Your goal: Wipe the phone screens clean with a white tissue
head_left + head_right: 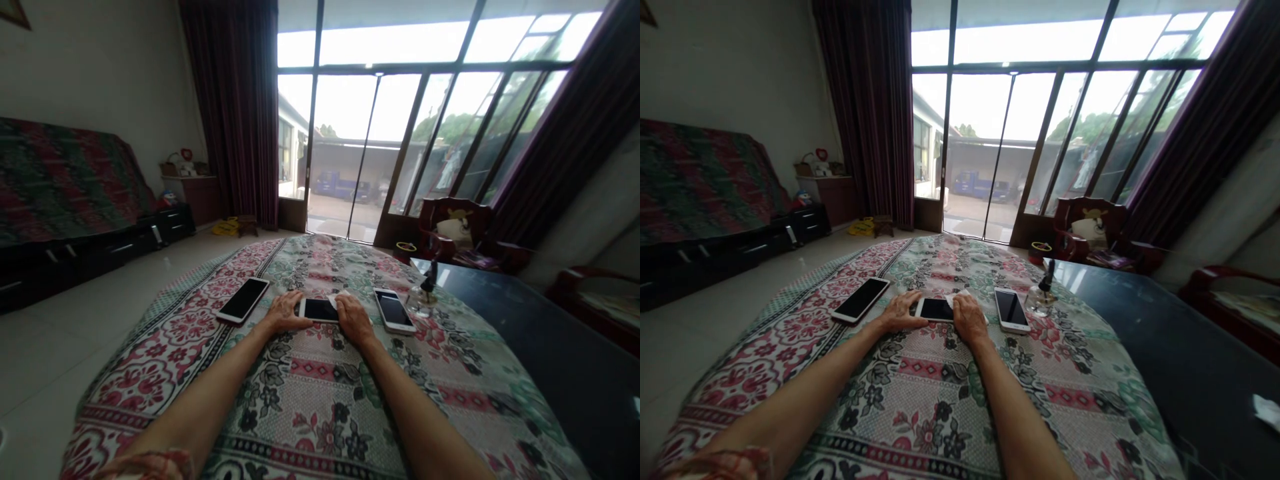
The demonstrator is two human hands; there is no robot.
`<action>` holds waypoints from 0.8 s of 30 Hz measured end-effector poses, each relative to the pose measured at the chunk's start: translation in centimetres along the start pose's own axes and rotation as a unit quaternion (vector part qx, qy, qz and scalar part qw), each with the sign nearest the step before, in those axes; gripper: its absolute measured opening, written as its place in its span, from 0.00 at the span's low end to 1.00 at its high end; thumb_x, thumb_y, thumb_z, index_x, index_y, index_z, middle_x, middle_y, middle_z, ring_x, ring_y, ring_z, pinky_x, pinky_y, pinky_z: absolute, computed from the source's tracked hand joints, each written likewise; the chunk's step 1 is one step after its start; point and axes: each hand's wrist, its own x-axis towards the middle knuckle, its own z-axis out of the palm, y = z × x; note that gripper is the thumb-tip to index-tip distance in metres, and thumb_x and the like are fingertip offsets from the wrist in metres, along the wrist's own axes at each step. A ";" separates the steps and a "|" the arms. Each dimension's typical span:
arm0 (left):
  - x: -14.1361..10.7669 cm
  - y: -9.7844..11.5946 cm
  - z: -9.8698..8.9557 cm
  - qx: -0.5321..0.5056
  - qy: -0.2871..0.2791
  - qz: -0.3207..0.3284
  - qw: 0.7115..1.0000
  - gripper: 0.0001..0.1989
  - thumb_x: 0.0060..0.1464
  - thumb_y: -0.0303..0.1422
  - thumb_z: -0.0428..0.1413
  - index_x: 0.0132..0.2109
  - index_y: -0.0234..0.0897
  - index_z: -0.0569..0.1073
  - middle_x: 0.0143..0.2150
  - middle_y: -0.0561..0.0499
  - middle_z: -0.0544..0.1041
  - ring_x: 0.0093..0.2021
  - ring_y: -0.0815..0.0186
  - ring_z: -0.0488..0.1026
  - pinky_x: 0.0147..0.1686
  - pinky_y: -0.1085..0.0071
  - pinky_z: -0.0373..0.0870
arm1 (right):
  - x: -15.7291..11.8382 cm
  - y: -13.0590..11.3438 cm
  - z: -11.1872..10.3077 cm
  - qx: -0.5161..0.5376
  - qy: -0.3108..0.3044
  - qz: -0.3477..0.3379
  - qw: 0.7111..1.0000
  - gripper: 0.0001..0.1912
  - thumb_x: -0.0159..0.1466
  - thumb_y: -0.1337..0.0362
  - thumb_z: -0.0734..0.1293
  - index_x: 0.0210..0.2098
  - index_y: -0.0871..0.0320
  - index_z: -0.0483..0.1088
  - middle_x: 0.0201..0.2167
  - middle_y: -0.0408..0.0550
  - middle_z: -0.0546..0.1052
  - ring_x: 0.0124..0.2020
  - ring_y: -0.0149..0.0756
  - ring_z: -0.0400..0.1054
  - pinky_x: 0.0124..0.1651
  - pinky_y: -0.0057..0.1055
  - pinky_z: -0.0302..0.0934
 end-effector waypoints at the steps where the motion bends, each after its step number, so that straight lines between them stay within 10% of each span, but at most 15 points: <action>1: 0.0 0.0 0.0 -0.001 0.001 0.000 1.000 0.42 0.45 0.53 0.60 0.64 0.40 0.62 0.69 0.41 0.58 0.69 0.51 0.53 0.66 0.54 0.49 | 0.0 0.0 0.0 -0.002 0.000 0.001 1.000 0.17 0.70 0.68 0.53 0.45 0.60 0.72 0.50 0.54 0.75 0.54 0.39 0.65 0.61 0.35 0.55; 24: 0.0 0.2 0.2 0.010 0.008 -0.004 1.000 0.39 0.44 0.55 0.59 0.60 0.39 0.67 0.67 0.40 0.62 0.68 0.51 0.56 0.65 0.56 0.53 | 0.0 -0.3 -0.1 -0.012 -0.014 0.032 0.999 0.15 0.69 0.69 0.55 0.45 0.57 0.72 0.48 0.51 0.76 0.53 0.36 0.67 0.59 0.34 0.56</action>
